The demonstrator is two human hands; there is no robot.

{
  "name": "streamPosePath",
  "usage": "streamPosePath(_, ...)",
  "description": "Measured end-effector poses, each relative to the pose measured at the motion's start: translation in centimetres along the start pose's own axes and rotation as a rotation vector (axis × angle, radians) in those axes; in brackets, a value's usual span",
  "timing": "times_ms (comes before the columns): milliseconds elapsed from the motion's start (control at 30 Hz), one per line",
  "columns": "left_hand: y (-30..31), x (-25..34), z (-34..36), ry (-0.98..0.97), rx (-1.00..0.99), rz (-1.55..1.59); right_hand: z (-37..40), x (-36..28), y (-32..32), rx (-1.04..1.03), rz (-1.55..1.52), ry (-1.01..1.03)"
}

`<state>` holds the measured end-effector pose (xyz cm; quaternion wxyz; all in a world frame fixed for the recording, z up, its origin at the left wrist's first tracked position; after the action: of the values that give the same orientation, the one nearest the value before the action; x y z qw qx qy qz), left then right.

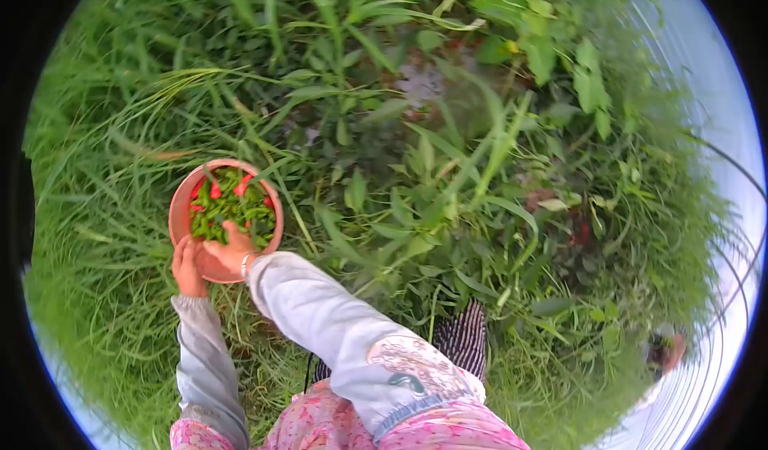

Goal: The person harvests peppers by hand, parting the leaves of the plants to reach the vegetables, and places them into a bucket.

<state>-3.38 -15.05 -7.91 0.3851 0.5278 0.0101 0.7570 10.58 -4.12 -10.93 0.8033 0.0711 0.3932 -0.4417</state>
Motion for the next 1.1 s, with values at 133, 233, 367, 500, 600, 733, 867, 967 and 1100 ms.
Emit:
streamPosePath(133, -6.1, 5.1, 5.4, -0.305, -0.280, -0.283, 0.0, -1.5, -0.6, -0.061, -0.345, -0.093)
streamPosePath(233, -6.6, 4.7, 5.7, -0.223, -0.366, -0.325, 0.3, -1.1, 0.0, -0.190, -0.490, -0.039)
streamPosePath(367, -7.8, 5.1, 7.1, -0.262, -0.417, -0.350, 3.0, -2.5, 2.4, -0.218, -0.802, -0.159)
streamPosePath(500, -8.8, 5.3, 8.4, -0.206, -0.478, -0.391, 1.7, -1.6, 3.1, -0.184, -0.674, -0.157)
streamPosePath(600, -6.4, 2.1, 4.8, -0.218, -0.375, -0.613, 0.6, -2.7, 4.0, -0.123, -0.289, 0.007)
streamPosePath(733, -4.0, -0.2, 0.0, -0.361, -0.309, -1.127, 2.4, -7.9, 10.9, -0.051, 0.031, 0.247)
streamPosePath(867, -9.0, 1.5, -0.1, -0.393, -0.367, -0.708, 7.2, -13.5, 22.6, 0.306, 0.081, 0.590)
streamPosePath(967, -16.1, 4.3, 1.5, -0.500, -0.582, -0.869, 13.0, -14.8, 32.0, 0.676, 0.298, 0.602)
streamPosePath(1100, -24.7, 8.7, 6.8, -0.629, -0.728, -0.610, 17.5, -7.7, 40.2, 0.719, 0.733, 0.042)
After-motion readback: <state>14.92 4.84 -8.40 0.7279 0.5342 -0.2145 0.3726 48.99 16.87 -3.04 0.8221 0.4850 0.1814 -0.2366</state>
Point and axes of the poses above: each hand's wrist, its own z-axis away from the middle knuckle, its own y-axis out of the back of the hand, x = y × z, the point moved 6 cm from there along -z, towards the middle knuckle, and after that the axes turned 12 degrees about -z, right-handed, at the moved point
